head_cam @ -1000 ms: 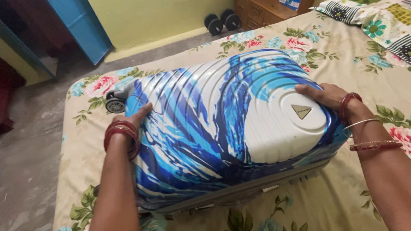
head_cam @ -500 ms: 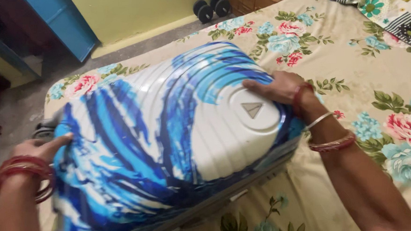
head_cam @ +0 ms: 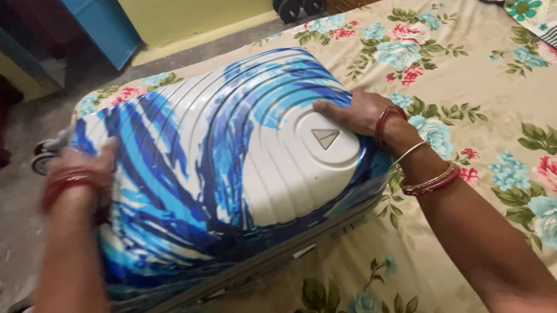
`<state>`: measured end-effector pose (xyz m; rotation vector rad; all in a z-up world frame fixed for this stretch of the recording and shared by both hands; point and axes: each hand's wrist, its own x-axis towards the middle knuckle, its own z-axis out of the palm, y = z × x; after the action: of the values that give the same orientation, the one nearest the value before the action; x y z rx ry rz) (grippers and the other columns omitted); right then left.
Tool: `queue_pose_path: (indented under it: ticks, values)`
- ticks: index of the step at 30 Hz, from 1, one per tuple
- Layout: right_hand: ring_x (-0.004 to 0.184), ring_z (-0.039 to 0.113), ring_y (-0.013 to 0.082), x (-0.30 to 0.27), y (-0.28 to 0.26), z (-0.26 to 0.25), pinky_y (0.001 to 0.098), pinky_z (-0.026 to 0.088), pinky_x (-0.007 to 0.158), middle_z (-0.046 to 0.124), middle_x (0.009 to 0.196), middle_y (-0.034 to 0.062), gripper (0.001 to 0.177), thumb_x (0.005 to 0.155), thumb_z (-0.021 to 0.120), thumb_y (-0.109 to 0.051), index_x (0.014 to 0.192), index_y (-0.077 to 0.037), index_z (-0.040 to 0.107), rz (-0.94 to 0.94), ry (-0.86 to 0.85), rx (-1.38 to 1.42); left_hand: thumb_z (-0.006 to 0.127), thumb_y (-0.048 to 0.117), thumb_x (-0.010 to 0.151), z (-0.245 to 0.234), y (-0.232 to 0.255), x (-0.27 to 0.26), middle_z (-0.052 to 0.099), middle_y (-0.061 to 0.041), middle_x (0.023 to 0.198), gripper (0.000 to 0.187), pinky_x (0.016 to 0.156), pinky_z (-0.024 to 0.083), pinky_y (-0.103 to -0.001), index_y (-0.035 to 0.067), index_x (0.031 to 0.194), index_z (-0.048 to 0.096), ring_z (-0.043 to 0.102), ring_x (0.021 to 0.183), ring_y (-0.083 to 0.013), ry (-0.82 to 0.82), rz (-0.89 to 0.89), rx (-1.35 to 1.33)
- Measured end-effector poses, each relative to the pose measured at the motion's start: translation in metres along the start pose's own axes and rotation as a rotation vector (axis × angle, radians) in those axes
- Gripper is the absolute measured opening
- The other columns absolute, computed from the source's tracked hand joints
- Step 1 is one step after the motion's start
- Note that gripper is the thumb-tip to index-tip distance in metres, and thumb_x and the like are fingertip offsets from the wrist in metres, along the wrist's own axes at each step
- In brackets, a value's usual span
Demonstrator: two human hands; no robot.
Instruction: The person opens a suitcase on a bed and removes several folded clothing items one by one, placing them on the bed. The items include a black jacket, a brown garment, a red fabric, and other folded clothes.
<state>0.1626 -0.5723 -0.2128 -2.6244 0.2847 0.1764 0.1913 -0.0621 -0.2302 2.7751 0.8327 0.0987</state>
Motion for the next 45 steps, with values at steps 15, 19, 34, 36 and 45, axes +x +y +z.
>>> queue_pose_path:
  ticks: [15,19,34,36,45]
  values:
    - [0.158,-0.002,0.0259,-0.039,-0.106,0.047,0.0672,0.0,0.121,-0.001,0.172,0.006,0.079,0.096,0.026,-0.068,0.163,-0.027,0.014,-0.356,-0.064,-0.363,0.035,0.087,0.082,0.013,0.152,-0.142,-0.001,-0.011,0.171,0.104,0.12,-0.009,-0.064,0.025,0.163,0.018,-0.006,0.157,-0.0321,-0.169,0.563,0.047]
    - [0.158,-0.003,0.0245,-0.037,-0.104,0.048,0.0663,0.0,0.121,0.0,0.171,0.0044,0.079,0.095,0.025,-0.07,0.162,-0.029,0.015,-0.359,-0.043,-0.363,0.037,0.086,0.083,0.018,0.15,-0.139,-0.001,-0.011,0.172,0.103,0.121,-0.008,-0.063,0.024,0.163,0.019,-0.005,0.158,-0.0317,-0.15,0.568,0.033]
    - [0.157,0.013,0.0261,-0.075,-0.084,0.063,0.0695,0.009,0.118,0.015,0.17,0.0104,0.082,0.096,0.028,-0.07,0.16,-0.019,0.028,-0.534,0.137,-0.324,0.04,0.081,0.087,0.011,0.128,-0.16,0.005,-0.014,0.171,0.094,0.121,-0.003,-0.065,0.025,0.161,0.027,-0.001,0.158,-0.0325,-0.095,0.736,0.027]
    - [0.158,0.017,0.0261,-0.083,-0.071,0.062,0.071,0.011,0.117,0.019,0.17,0.0097,0.081,0.097,0.028,-0.071,0.16,-0.019,0.032,-0.586,0.243,-0.318,0.041,0.08,0.085,0.01,0.122,-0.17,0.005,-0.014,0.171,0.093,0.12,-0.002,-0.064,0.026,0.16,0.028,0.0,0.157,-0.0337,-0.061,0.782,-0.009]
    - [0.153,0.02,0.0276,-0.082,-0.055,0.063,0.0727,0.011,0.113,0.023,0.166,0.0126,0.08,0.096,0.029,-0.071,0.156,-0.018,0.037,-0.535,0.182,-0.34,0.027,0.081,0.087,0.015,0.132,-0.196,0.002,-0.008,0.171,0.091,0.121,-0.005,-0.061,0.028,0.161,0.023,-0.002,0.157,-0.0304,-0.157,0.821,0.044]
